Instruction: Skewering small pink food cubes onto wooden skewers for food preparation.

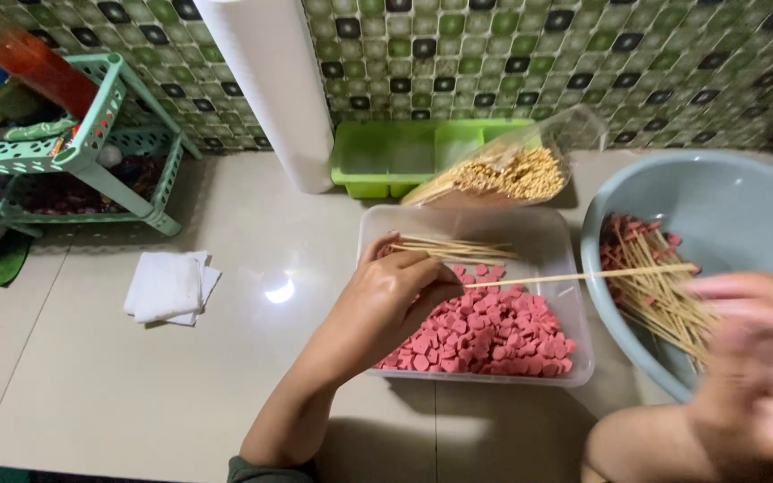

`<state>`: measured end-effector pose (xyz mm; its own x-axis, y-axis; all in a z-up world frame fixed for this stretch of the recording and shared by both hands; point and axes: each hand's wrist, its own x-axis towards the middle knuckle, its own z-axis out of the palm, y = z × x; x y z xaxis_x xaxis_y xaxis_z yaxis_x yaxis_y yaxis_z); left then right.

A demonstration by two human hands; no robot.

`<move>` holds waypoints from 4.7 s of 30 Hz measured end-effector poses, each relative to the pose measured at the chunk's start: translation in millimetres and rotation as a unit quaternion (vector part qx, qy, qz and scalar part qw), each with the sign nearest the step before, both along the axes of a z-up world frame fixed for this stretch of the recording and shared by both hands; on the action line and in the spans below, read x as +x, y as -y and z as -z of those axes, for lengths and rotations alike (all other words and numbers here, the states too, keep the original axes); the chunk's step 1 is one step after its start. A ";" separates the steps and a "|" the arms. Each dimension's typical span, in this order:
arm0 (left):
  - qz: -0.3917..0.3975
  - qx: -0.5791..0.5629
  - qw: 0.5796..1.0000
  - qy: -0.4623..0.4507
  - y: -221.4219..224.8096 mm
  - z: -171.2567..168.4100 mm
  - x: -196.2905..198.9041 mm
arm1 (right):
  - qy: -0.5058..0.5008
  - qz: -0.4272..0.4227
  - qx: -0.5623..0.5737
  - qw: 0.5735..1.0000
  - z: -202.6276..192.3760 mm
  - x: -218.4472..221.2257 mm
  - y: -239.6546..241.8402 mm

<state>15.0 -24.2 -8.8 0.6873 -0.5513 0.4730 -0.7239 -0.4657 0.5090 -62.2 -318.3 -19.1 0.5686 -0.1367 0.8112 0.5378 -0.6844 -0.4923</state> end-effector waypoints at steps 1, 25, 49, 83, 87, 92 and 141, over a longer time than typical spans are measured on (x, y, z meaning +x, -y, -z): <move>0.009 -0.001 1.000 0.004 2.5 3.0 0.9 | -0.072 -0.059 -0.071 0.993 -11.6 -5.0 -3.0; -0.063 0.394 0.897 -0.189 35.7 150.1 66.7 | -0.193 -0.095 -0.253 0.943 -18.6 12.1 28.0; 0.061 -0.367 0.871 -0.319 3.2 8.0 21.7 | -0.169 -0.094 -0.277 0.941 -20.7 19.9 2.1; 0.036 -0.243 0.967 0.069 0.6 9.7 2.2 | -0.182 -0.151 -0.267 0.934 -18.5 19.8 -7.4; 0.030 -0.185 0.981 0.055 -12.0 4.7 0.6 | -0.174 -0.152 -0.271 0.935 -14.3 26.6 -5.6; -0.013 -0.177 0.982 0.069 -41.8 -20.1 -11.9 | -0.140 -0.113 -0.263 0.948 -8.7 51.2 -10.8; -0.044 -0.066 0.995 0.060 -41.2 -19.5 -30.3 | -0.241 0.015 -0.226 0.944 -25.0 152.0 -46.9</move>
